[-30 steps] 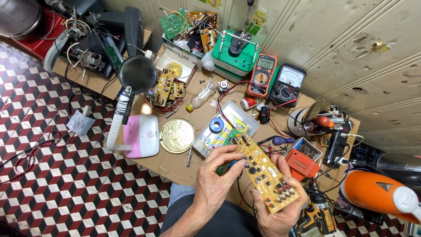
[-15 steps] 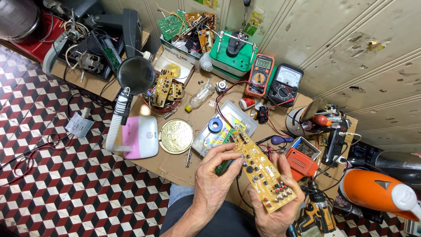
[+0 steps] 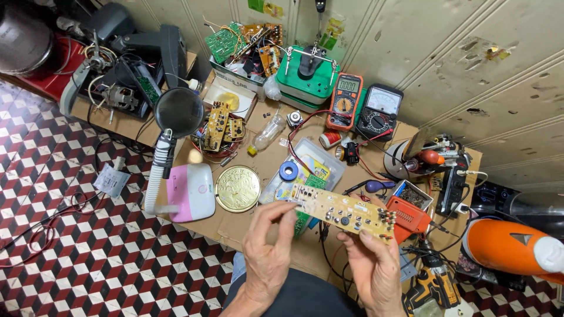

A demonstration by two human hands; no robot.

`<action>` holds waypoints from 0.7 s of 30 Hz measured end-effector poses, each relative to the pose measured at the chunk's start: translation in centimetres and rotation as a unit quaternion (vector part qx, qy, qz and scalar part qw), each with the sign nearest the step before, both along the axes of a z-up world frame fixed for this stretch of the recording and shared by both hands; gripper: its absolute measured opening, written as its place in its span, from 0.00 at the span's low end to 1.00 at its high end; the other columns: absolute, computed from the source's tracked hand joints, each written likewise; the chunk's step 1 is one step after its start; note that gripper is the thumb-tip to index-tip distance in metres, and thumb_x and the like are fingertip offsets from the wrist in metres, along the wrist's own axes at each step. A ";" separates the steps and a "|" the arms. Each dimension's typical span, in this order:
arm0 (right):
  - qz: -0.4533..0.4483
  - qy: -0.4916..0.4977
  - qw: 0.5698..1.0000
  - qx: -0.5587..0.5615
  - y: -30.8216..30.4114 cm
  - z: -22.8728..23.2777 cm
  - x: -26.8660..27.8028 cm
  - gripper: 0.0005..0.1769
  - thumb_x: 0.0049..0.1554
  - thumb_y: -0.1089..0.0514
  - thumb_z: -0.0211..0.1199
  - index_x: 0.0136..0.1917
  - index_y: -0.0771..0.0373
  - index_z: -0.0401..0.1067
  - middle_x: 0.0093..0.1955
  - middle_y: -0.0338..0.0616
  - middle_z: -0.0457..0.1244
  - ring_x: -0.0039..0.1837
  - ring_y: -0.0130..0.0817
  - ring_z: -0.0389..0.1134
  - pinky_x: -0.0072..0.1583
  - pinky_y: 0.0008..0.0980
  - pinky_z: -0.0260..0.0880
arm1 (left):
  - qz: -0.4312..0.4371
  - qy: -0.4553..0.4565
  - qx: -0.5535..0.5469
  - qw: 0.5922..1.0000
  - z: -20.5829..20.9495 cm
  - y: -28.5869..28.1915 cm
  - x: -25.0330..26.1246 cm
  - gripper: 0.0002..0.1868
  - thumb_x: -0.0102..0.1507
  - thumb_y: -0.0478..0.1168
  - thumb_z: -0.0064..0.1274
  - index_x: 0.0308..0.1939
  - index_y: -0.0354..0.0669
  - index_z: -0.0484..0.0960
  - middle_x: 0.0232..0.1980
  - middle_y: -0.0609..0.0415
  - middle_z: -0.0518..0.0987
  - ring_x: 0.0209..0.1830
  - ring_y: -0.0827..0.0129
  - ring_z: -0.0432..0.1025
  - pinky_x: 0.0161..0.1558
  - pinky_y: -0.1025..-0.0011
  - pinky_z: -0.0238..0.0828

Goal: Inspecting and comparing two electronic circuit boards on a workbench.

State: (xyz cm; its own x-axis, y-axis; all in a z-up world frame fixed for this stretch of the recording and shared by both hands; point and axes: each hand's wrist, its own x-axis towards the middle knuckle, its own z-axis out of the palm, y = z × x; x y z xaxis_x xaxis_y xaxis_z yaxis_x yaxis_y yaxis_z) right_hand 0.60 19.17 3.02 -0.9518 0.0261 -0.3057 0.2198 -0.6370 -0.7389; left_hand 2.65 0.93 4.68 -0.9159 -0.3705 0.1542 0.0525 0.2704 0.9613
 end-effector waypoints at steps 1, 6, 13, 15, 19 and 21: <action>0.001 -0.020 1.000 0.004 0.3 -0.1 -0.1 0.36 0.55 0.67 0.56 0.77 0.68 0.57 0.70 0.54 0.63 0.62 0.41 0.67 0.58 0.42 0.71 | 0.020 -0.029 0.023 0.999 -0.2 -0.4 0.1 0.11 0.68 0.40 0.55 0.50 0.40 0.84 0.51 0.50 0.84 0.50 0.67 0.80 0.53 0.72 0.77; 0.035 -0.020 0.999 -0.029 3.2 -5.2 -0.1 0.24 0.60 0.66 0.58 0.69 0.74 0.62 0.57 0.54 0.67 0.54 0.41 0.68 0.55 0.42 0.71 | -0.028 -0.169 0.154 0.973 -1.2 -2.4 -3.0 0.21 0.66 0.48 0.53 0.58 0.41 0.81 0.49 0.51 0.82 0.49 0.70 0.75 0.53 0.74 0.73; 0.135 -0.052 0.988 0.054 2.2 -2.3 -2.6 0.22 0.59 0.63 0.58 0.66 0.71 0.68 0.55 0.43 0.68 0.50 0.29 0.66 0.49 0.31 0.67 | -0.233 -0.385 0.346 0.823 -1.8 -2.1 -3.9 0.22 0.60 0.46 0.62 0.54 0.36 0.85 0.44 0.57 0.86 0.42 0.77 0.77 0.46 0.78 0.73; 0.143 -0.056 0.986 0.060 2.1 -2.6 -2.8 0.22 0.60 0.63 0.58 0.67 0.72 0.68 0.55 0.43 0.68 0.50 0.28 0.66 0.49 0.30 0.66 | -0.240 -0.390 0.342 0.821 -2.6 -1.8 -3.6 0.22 0.60 0.45 0.63 0.53 0.35 0.86 0.43 0.57 0.86 0.41 0.78 0.77 0.44 0.80 0.73; 0.165 -0.043 0.984 0.060 1.4 -2.0 -3.1 0.25 0.60 0.61 0.60 0.70 0.71 0.66 0.55 0.40 0.68 0.47 0.23 0.63 0.47 0.24 0.63 | -0.249 -0.397 0.353 0.810 -3.5 -1.2 -3.0 0.19 0.60 0.43 0.66 0.50 0.33 0.86 0.42 0.54 0.85 0.38 0.77 0.76 0.41 0.78 0.73; 0.164 -0.039 0.984 0.059 1.5 -2.5 -3.1 0.26 0.60 0.61 0.60 0.70 0.71 0.66 0.55 0.40 0.68 0.46 0.23 0.62 0.46 0.24 0.62 | -0.245 -0.405 0.362 0.803 -3.0 -0.9 -2.9 0.19 0.60 0.43 0.65 0.50 0.34 0.86 0.42 0.55 0.85 0.37 0.78 0.77 0.40 0.78 0.74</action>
State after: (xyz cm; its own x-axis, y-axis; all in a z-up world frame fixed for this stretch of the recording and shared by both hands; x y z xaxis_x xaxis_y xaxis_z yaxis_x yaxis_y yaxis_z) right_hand -2.46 20.63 0.56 -0.8887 -0.2392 -0.3912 0.4582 -0.4327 -0.7764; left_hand -0.27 -0.02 1.63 -0.6699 0.3416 -0.6592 -0.7401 -0.2373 0.6292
